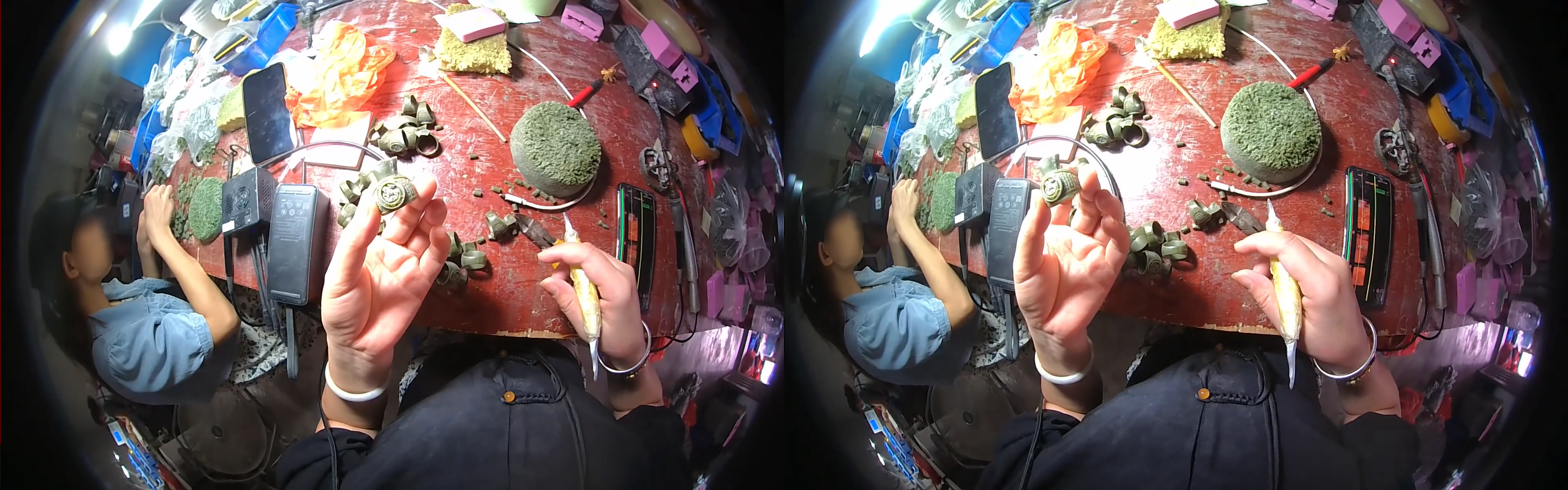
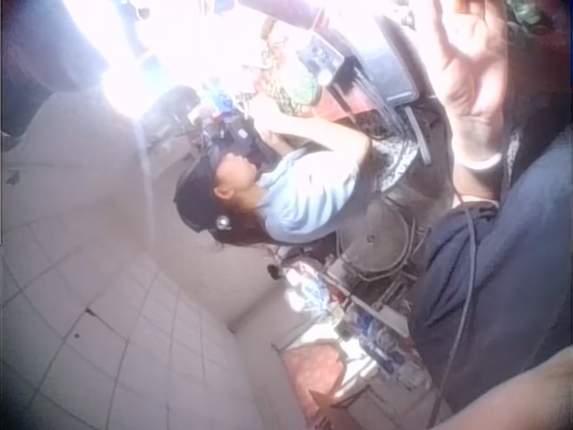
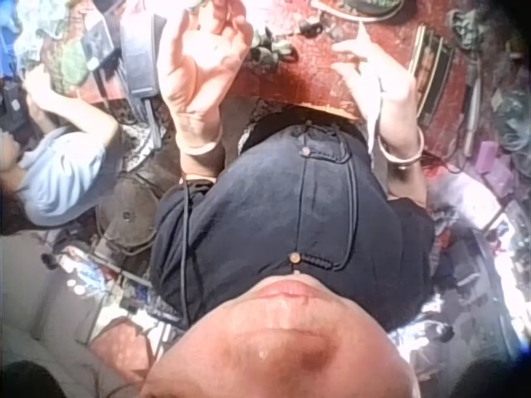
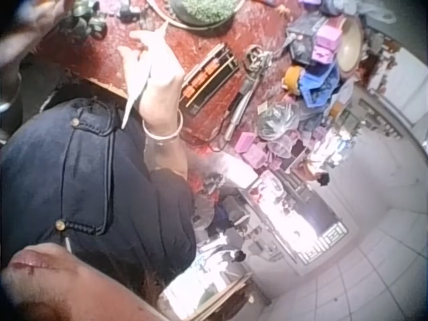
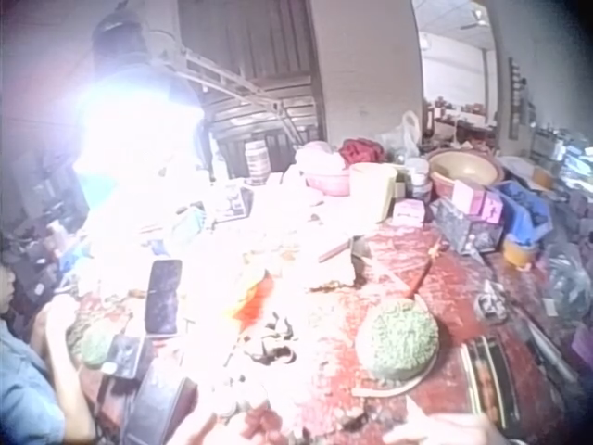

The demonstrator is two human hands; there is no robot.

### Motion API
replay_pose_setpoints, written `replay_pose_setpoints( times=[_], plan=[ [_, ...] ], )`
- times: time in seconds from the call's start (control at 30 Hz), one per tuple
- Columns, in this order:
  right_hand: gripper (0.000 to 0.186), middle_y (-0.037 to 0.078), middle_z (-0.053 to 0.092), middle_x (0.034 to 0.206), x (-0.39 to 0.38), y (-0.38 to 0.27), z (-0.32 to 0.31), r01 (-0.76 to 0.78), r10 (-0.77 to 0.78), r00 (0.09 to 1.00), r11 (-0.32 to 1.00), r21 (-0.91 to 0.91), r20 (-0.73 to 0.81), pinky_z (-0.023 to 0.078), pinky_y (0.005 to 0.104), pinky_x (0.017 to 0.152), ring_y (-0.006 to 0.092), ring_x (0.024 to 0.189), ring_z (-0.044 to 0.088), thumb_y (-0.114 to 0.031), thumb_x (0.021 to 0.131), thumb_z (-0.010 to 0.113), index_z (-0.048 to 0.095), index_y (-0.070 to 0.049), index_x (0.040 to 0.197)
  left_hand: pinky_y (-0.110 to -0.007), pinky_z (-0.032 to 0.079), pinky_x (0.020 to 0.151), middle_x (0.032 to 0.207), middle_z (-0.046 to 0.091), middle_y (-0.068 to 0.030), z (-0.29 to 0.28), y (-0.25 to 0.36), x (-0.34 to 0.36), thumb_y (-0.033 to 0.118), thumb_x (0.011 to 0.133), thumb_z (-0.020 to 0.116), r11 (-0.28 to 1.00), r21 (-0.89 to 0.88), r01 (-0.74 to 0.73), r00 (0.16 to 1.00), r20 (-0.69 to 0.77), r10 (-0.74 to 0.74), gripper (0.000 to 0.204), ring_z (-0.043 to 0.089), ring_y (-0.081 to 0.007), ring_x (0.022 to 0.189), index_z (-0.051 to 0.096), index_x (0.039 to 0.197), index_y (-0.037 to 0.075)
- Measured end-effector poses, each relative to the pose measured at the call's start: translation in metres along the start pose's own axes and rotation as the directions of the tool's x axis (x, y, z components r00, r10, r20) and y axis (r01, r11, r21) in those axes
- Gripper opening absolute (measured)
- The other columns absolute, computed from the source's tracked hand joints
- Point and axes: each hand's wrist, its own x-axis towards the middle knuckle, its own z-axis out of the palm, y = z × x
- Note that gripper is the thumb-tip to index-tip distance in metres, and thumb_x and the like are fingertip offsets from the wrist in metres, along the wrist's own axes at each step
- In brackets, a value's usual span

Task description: Soldering small components onto green wax jewelry models at a workshop table.

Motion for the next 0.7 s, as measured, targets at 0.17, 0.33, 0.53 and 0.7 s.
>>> replay_pose_setpoints(
  times=[0.17, 0.33, 0.53, 0.7],
  plan=[
    [0.025, 0.010, 0.062, 0.078, -0.003, 0.000, -0.010, -0.043, 0.042, 0.999, 0.998, -0.038, -0.025, 0.048, 0.0304, 0.060, 0.0184, 0.067, 0.062, -0.003, 0.081, 0.074, 0.063, -0.002, 0.104, -0.036, 0.042, 0.100, 0.129, 0.057, -0.0187, -0.007, 0.001, -0.002, 0.017, 0.096, 0.058, 0.979, 0.203, -0.038, 0.999, 0.011, 0.036, 0.028, 0.051, -0.0233, 0.117, 0.059, 0.119, 0.003],
    [0.022, 0.009, 0.064, 0.079, -0.002, 0.019, -0.037, -0.098, 0.074, 0.975, 0.990, -0.106, -0.210, 0.050, 0.0296, 0.061, 0.0192, 0.067, 0.064, -0.004, 0.082, 0.074, 0.064, -0.004, 0.101, -0.038, 0.045, 0.099, 0.128, 0.056, -0.0231, -0.014, 0.006, -0.024, 0.011, 0.094, 0.057, 0.711, 0.646, -0.278, 0.949, 0.068, 0.308, 0.026, 0.053, -0.0270, 0.118, 0.054, 0.115, -0.004],
    [0.016, 0.014, 0.065, 0.075, -0.015, 0.096, -0.103, -0.347, -0.066, 0.781, 0.782, -0.518, -0.621, 0.049, 0.0339, 0.060, 0.0290, 0.066, 0.065, -0.015, 0.087, 0.071, 0.062, -0.005, 0.096, -0.037, 0.045, 0.096, 0.124, 0.056, -0.0188, -0.008, 0.000, -0.024, 0.005, 0.083, 0.071, 0.558, 0.746, -0.364, 0.899, 0.125, 0.419, 0.050, 0.056, -0.0277, 0.117, 0.046, 0.126, 0.000],
    [0.021, 0.016, 0.061, 0.084, -0.031, 0.126, -0.127, -0.428, 0.051, 0.839, 0.678, -0.598, -0.542, 0.046, 0.0406, 0.069, 0.0343, 0.077, 0.058, -0.023, 0.089, 0.070, 0.061, -0.005, 0.094, -0.040, 0.048, 0.097, 0.122, 0.058, -0.0176, 0.003, -0.007, -0.025, -0.003, 0.082, 0.066, 0.588, 0.742, -0.321, 0.892, 0.028, 0.451, 0.047, 0.059, -0.0286, 0.113, 0.049, 0.126, -0.001]
  ],
)
